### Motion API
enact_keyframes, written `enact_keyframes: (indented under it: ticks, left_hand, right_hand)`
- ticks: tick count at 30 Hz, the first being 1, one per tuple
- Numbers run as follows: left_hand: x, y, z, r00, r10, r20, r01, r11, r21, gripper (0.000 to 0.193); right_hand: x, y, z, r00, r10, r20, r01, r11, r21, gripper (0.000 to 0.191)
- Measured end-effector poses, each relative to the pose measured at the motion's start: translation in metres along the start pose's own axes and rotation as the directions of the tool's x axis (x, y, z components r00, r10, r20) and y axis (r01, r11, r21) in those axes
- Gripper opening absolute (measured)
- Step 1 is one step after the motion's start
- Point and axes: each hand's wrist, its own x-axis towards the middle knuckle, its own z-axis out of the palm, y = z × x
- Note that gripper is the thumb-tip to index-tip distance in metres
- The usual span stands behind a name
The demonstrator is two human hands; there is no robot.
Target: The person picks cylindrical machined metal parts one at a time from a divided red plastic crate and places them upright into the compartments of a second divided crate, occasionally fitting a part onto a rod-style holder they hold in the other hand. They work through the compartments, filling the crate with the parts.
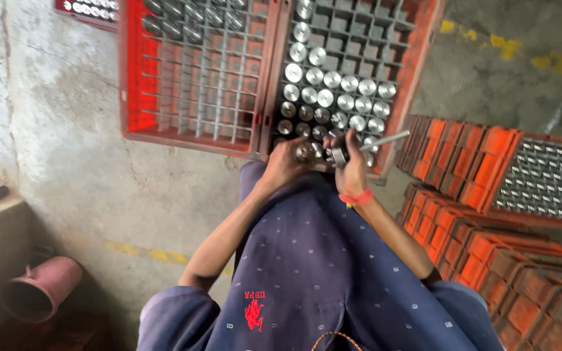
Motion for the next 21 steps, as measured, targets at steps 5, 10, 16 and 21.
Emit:
enact_keyframes:
  ticks: [5, 10, 16, 21]
  left_hand:
    - [-0.014, 0.033, 0.028, 0.931, -0.203, 0.304, 0.141, 0.967, 0.213, 0.046]
    - [0.002, 0.047, 0.037, 0.884, -0.181, 0.430, 0.101, 0.974, 0.203, 0.047]
    - [0.020, 0.045, 0.038, 0.824, -0.123, 0.553, 0.126, 0.991, 0.032, 0.054]
    - [0.073, 0.038, 0.004, 0.966, 0.124, 0.228, -0.199, 0.917, 0.347, 0.065]
  right_hand:
    - [-0.014, -0.011, -0.002, 0.977, -0.099, 0.190, 0.144, 0.960, -0.242, 0.047]
    - [-0.017, -0.023, -0.019, 0.869, -0.167, 0.466, 0.359, 0.861, -0.361, 0.050]
    - [0.003, -0.026, -0.047, 0.986, -0.067, 0.153, 0.085, 0.989, -0.119, 0.042]
    - [0.041, -0.059, -0.086, 0.966, -0.185, -0.180, 0.238, 0.908, 0.344, 0.021]
